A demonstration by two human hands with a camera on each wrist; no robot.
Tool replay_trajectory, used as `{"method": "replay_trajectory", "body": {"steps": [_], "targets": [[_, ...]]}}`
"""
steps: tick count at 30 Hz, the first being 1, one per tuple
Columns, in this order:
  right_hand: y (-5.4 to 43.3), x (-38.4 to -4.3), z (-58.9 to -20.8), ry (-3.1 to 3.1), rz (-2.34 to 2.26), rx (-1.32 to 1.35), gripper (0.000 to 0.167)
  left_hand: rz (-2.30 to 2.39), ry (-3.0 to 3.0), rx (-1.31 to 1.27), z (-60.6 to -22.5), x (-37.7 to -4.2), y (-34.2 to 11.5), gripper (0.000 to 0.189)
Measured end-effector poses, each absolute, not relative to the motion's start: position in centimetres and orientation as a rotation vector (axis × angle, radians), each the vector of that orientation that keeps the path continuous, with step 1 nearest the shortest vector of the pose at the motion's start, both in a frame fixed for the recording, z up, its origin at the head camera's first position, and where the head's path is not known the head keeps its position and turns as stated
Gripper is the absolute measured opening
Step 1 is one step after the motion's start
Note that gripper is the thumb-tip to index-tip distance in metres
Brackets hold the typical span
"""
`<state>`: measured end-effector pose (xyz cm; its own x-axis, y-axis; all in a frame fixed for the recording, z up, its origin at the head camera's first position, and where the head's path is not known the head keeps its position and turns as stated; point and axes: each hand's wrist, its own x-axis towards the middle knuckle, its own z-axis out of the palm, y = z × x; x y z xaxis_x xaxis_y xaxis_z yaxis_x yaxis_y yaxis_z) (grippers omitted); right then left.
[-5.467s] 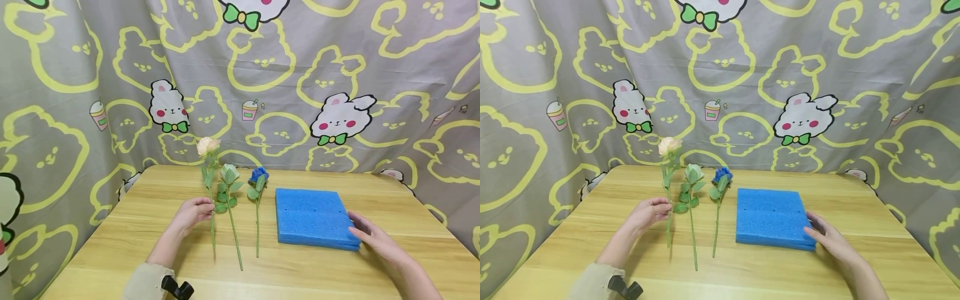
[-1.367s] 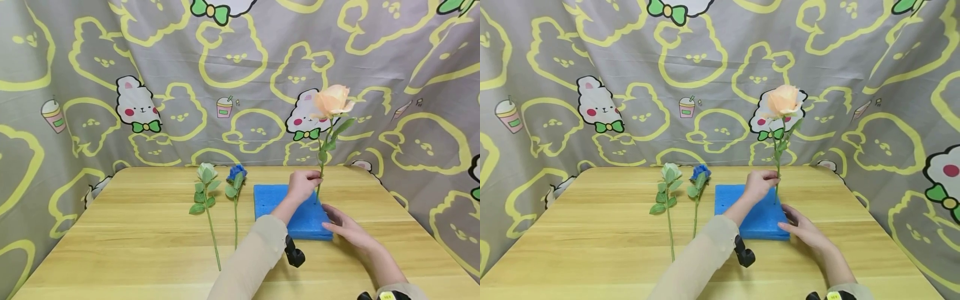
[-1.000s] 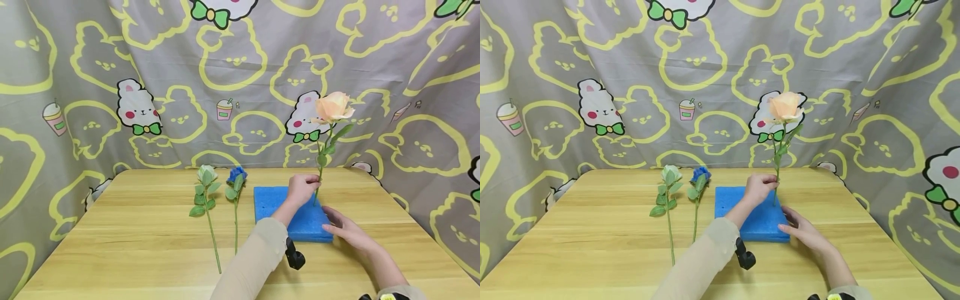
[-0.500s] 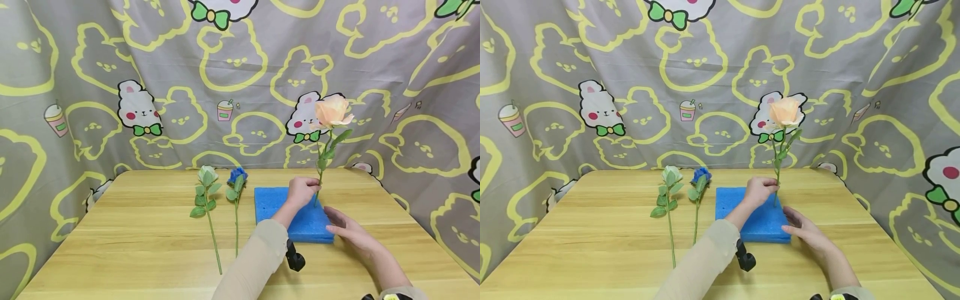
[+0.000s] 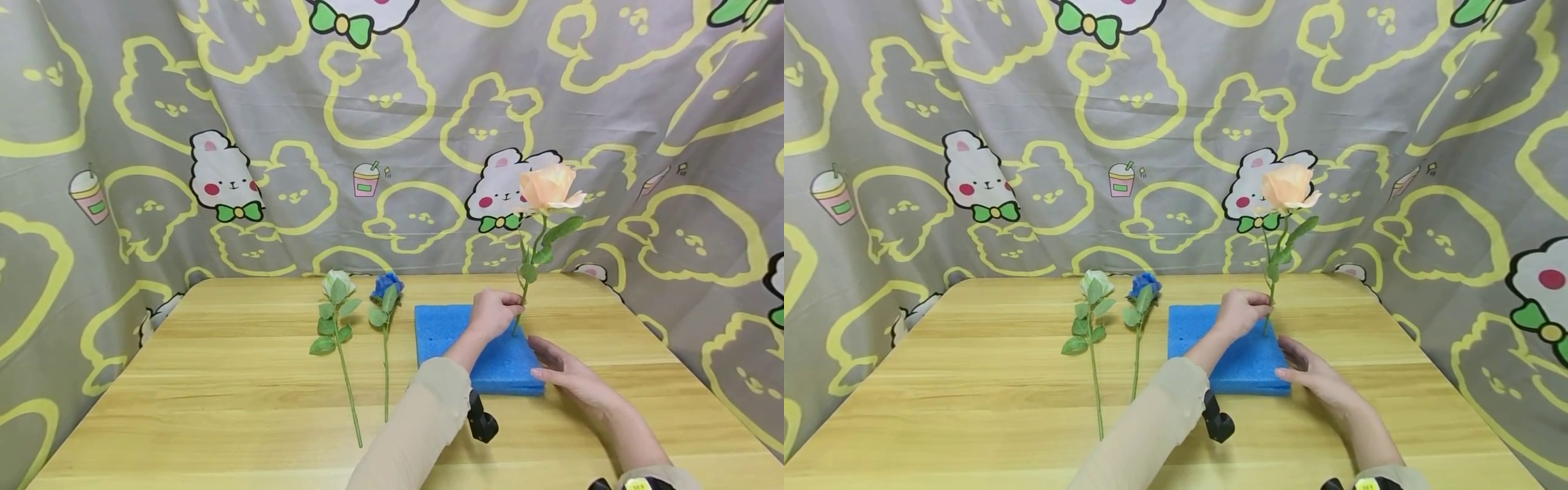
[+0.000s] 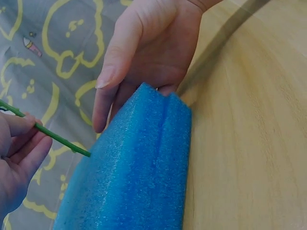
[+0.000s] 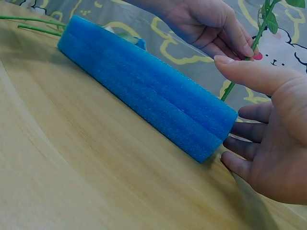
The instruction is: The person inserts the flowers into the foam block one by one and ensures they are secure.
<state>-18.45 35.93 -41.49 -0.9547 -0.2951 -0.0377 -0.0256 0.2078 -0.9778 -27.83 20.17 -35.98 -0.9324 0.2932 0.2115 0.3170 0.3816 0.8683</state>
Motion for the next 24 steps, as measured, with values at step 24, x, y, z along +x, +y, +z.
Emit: {"method": "replay_trajectory", "body": {"steps": [24], "targets": [[36.1, -18.55, -41.65, 2.306, -1.79, -0.299, 0.072, -1.542, -2.729, -0.509, -35.66, -27.72, 20.51, 0.008]]}}
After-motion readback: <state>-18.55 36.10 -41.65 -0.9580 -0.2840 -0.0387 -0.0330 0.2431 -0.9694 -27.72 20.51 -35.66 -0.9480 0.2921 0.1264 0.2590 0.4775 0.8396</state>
